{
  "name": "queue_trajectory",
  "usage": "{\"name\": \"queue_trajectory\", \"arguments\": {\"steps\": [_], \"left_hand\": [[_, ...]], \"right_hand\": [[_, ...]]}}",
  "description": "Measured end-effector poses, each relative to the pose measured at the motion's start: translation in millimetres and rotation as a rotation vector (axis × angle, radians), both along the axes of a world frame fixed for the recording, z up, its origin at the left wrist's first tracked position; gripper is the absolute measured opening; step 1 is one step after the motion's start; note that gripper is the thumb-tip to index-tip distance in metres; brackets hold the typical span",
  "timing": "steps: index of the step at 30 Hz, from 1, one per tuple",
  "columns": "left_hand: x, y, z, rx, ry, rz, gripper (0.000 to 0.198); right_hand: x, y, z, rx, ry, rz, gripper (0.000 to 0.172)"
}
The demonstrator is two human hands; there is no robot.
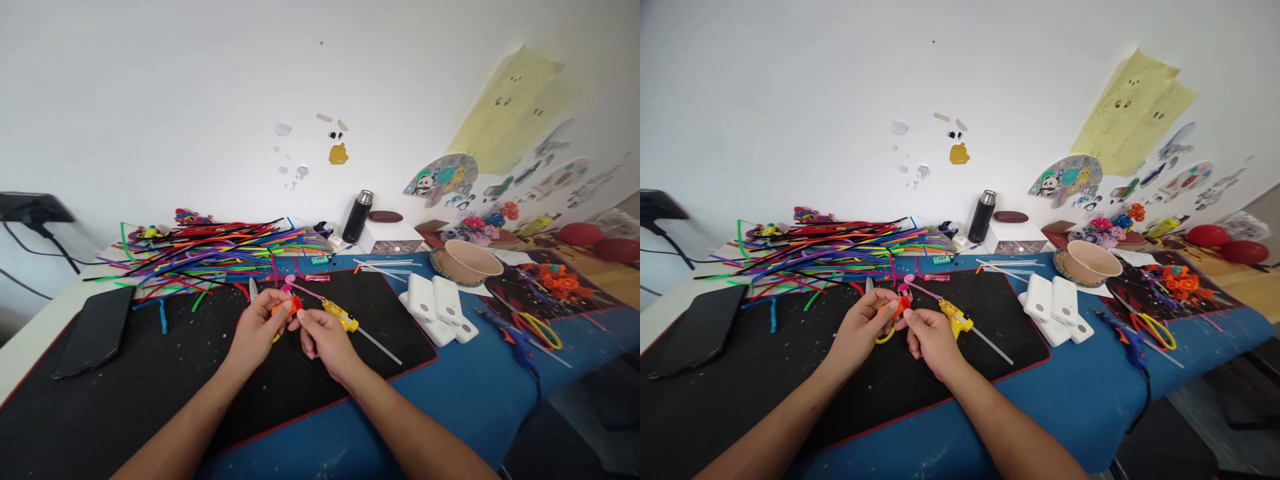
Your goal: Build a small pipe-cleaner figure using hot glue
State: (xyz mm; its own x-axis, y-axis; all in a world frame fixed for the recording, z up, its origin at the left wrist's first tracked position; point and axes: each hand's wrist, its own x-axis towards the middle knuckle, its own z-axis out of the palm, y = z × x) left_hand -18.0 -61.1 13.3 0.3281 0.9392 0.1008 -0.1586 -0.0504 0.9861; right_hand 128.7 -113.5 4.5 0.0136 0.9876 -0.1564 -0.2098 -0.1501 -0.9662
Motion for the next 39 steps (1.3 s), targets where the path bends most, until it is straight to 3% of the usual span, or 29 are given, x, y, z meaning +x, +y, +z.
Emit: {"name": "queue_trajectory", "arguments": {"steps": [21, 26, 32, 39], "left_hand": [[-2, -2, 1.1, -0.142, -0.055, -0.221, 0.036], [2, -4, -1.2, -0.222, -0.059, -0.291, 0.036], [1, 1, -2.9, 0.002, 0.128, -0.176, 0.037], [3, -6, -5.8, 0.155, 0.173, -0.028, 0.036]], "right_hand": [[11, -1, 6.3, 0.007, 0.099, 0.004, 0.048], [13, -1, 10.3, 0.020, 0.132, 0.034, 0.039], [12, 0, 4.6, -0.007, 0.163, -0.043, 0.036], [12, 3, 6.4, 0.007, 0.140, -0.089, 0.037]]}}
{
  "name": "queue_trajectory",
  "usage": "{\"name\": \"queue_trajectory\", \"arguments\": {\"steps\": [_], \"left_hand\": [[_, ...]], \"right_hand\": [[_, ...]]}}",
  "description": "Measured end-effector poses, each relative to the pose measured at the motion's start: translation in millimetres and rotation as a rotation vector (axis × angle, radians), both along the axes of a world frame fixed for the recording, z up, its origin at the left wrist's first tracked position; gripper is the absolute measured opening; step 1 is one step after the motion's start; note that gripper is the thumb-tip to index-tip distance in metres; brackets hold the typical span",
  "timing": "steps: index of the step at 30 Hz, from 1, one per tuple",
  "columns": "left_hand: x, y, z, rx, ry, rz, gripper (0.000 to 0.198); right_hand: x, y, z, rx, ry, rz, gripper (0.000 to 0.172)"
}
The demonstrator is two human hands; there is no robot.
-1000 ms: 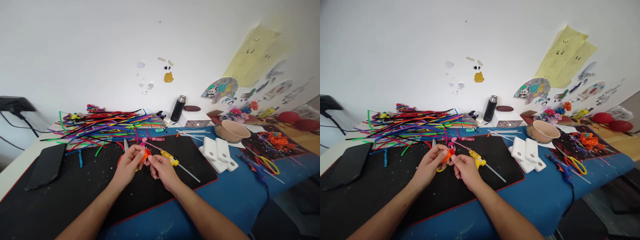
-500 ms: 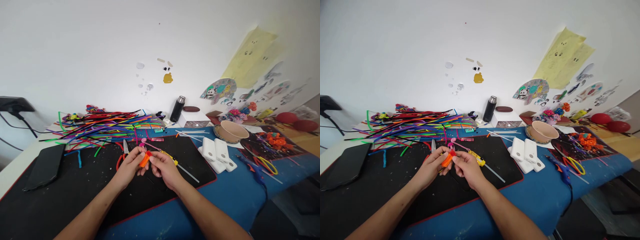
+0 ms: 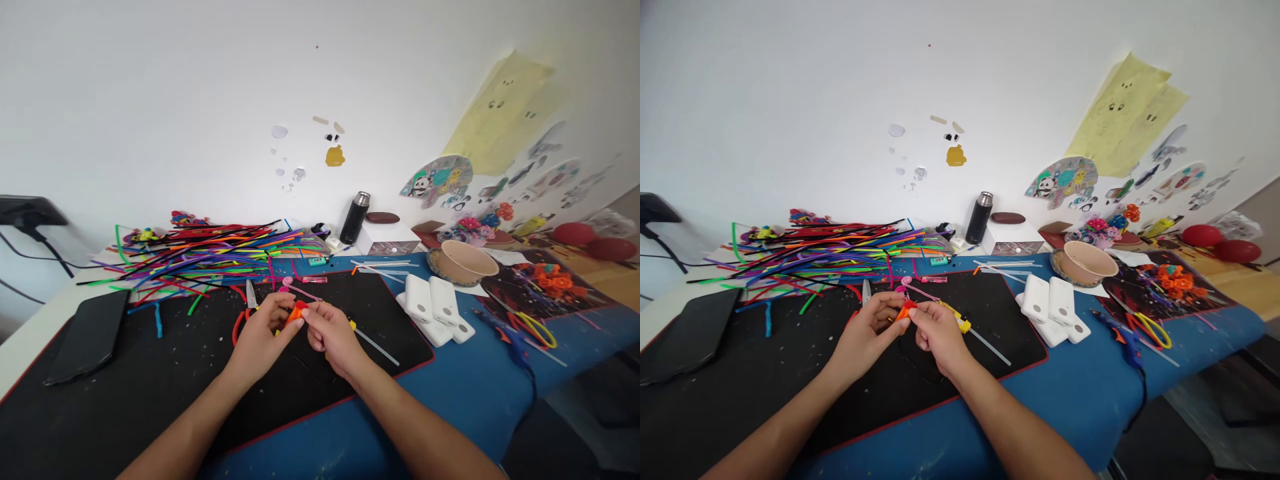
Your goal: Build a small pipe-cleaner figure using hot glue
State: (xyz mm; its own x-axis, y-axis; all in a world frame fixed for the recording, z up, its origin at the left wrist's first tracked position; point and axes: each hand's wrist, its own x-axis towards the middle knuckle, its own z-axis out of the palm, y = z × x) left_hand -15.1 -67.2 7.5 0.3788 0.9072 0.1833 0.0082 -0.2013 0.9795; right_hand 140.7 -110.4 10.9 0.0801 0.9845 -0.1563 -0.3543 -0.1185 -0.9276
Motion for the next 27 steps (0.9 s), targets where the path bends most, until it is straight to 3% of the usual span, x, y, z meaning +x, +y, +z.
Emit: {"name": "queue_trajectory", "arguments": {"steps": [6, 16, 27], "left_hand": [[-1, -1, -3.8, 0.116, 0.063, 0.059, 0.022], [-3, 1, -5.0, 0.191, 0.113, 0.104, 0.024], [-4, 14, -7.7, -0.107, -0.163, 0.095, 0.041]], "right_hand": [[-4, 0, 3.5, -0.011, -0.021, -0.026, 0.039], [-9, 1, 3.9, -0.026, -0.020, -0.022, 0.039], [-1, -17, 5.7, -0.014, -0.064, 0.031, 0.042]]}}
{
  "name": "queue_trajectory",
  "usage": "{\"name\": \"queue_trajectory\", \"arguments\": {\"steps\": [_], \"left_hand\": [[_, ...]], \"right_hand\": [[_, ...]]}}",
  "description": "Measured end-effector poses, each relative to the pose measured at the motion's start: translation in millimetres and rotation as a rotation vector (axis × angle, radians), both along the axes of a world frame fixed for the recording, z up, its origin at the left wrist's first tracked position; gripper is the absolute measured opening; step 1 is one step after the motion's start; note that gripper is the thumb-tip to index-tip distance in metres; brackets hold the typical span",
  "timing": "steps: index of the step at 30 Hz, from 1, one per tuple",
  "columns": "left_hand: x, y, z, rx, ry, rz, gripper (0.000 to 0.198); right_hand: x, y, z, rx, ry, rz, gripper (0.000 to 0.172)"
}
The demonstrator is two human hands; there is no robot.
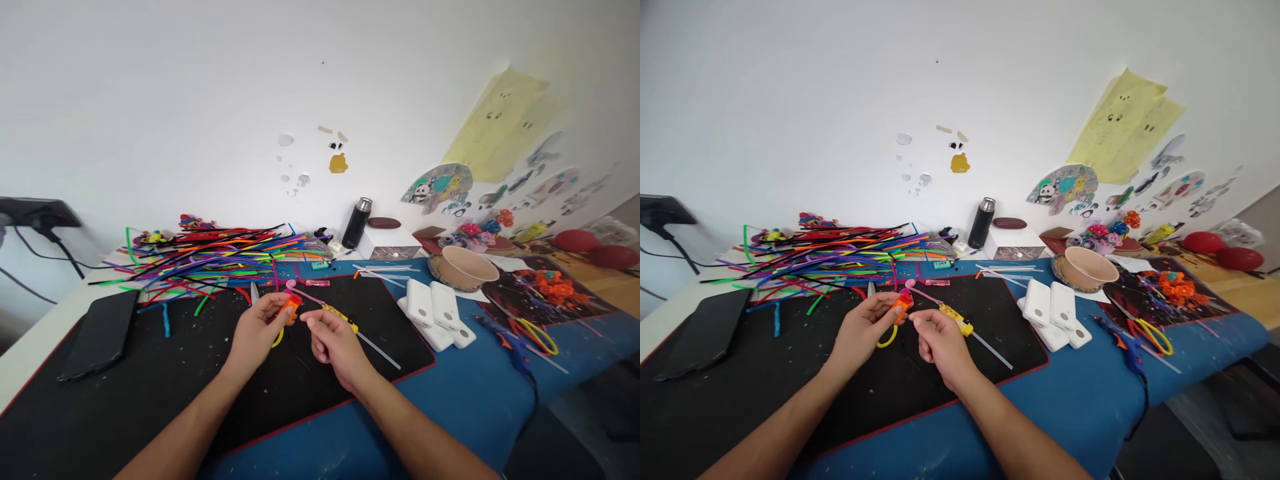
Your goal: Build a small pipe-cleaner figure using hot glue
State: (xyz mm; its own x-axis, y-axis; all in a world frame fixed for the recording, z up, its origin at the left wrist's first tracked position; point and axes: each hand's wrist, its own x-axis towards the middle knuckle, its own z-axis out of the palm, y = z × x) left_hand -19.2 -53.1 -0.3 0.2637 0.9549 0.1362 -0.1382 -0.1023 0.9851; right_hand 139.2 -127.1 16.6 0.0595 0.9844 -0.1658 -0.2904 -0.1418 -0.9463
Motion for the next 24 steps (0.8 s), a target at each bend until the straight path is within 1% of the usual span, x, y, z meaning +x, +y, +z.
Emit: {"name": "queue_trajectory", "arguments": {"steps": [5, 9, 11, 13, 15, 19, 21, 24], "left_hand": [[0, 2, 0.7, -0.058, -0.062, -0.009, 0.044], [0, 0, 3.0, -0.060, -0.087, -0.018, 0.044], [1, 0, 2.9, -0.064, -0.096, -0.019, 0.045], [2, 0, 1.9, -0.070, -0.105, -0.020, 0.047], [2, 0, 0.8, -0.075, -0.109, -0.027, 0.047], [3, 1, -0.5, -0.087, -0.112, -0.051, 0.050], [4, 1, -1.5, -0.097, -0.117, -0.072, 0.050], [6, 1, -5.3, -0.125, -0.118, -0.128, 0.051]], "right_hand": [[21, -30, -0.5, -0.018, -0.112, 0.008, 0.043], [42, -51, -8.9, -0.041, -0.251, -0.050, 0.048], [51, -56, -14.3, -0.068, -0.343, -0.038, 0.052], [57, -57, -18.4, -0.078, -0.437, -0.021, 0.053], [59, -55, -19.7, -0.071, -0.560, -0.013, 0.051], [56, -47, -14.3, -0.065, -0.963, 0.013, 0.042], [50, -44, -10.7, -0.069, -1.166, 0.030, 0.044], [41, -40, -9.2, -0.065, -1.354, 0.052, 0.053]]}}
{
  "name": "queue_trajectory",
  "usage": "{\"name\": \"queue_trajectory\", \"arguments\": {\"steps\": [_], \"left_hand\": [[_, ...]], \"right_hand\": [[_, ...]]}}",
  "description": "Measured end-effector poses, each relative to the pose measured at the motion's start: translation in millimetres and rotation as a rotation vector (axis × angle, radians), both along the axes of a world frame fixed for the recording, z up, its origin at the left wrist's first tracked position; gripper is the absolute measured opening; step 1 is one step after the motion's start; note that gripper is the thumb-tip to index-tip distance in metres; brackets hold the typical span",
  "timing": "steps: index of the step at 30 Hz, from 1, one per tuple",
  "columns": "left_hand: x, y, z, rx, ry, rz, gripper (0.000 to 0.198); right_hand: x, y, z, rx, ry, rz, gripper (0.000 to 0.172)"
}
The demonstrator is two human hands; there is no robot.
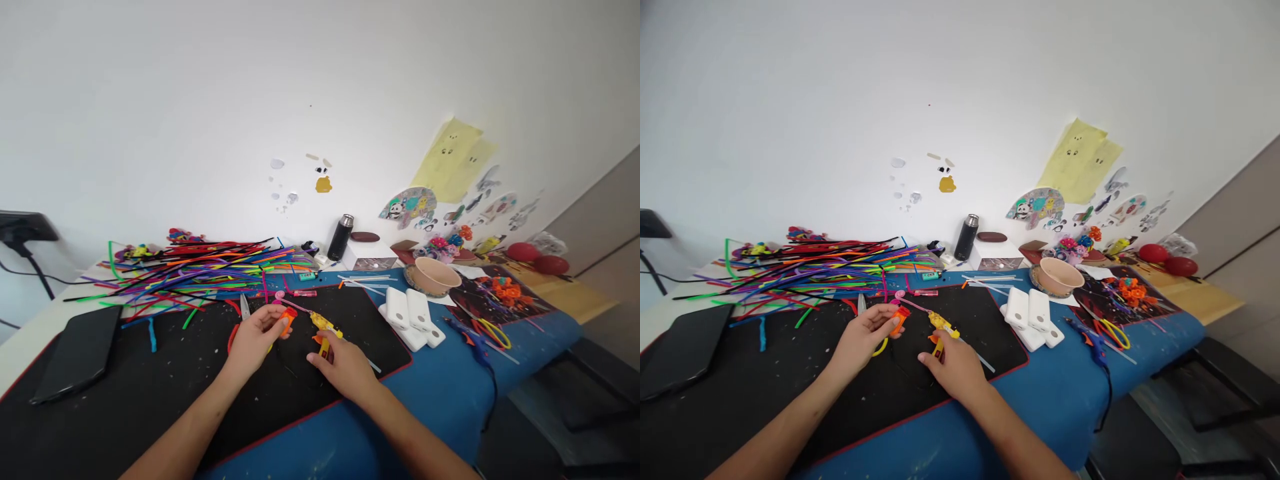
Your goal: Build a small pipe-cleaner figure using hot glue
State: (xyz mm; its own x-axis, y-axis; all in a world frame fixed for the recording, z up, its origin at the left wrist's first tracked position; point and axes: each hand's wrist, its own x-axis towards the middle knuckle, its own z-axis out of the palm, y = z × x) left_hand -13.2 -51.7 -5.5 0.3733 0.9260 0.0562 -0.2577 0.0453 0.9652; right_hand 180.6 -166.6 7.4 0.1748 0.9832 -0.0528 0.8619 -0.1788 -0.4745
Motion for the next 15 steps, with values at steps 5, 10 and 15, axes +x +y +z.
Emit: {"name": "queue_trajectory", "arguments": {"steps": [5, 10, 15], "left_hand": [[2, -2, -4.6, -0.081, 0.012, -0.105, 0.055], [0, -7, 3.0, -0.198, 0.058, -0.233, 0.057], [3, -14, 5.8, -0.283, 0.080, -0.327, 0.056]], "right_hand": [[-7, 0, -7.3, 0.049, -0.073, -0.009, 0.050], [-2, -4, -15.3, 0.159, 0.090, -0.099, 0.032], [4, 0, -21.4, 0.274, 0.355, -0.185, 0.023]]}}
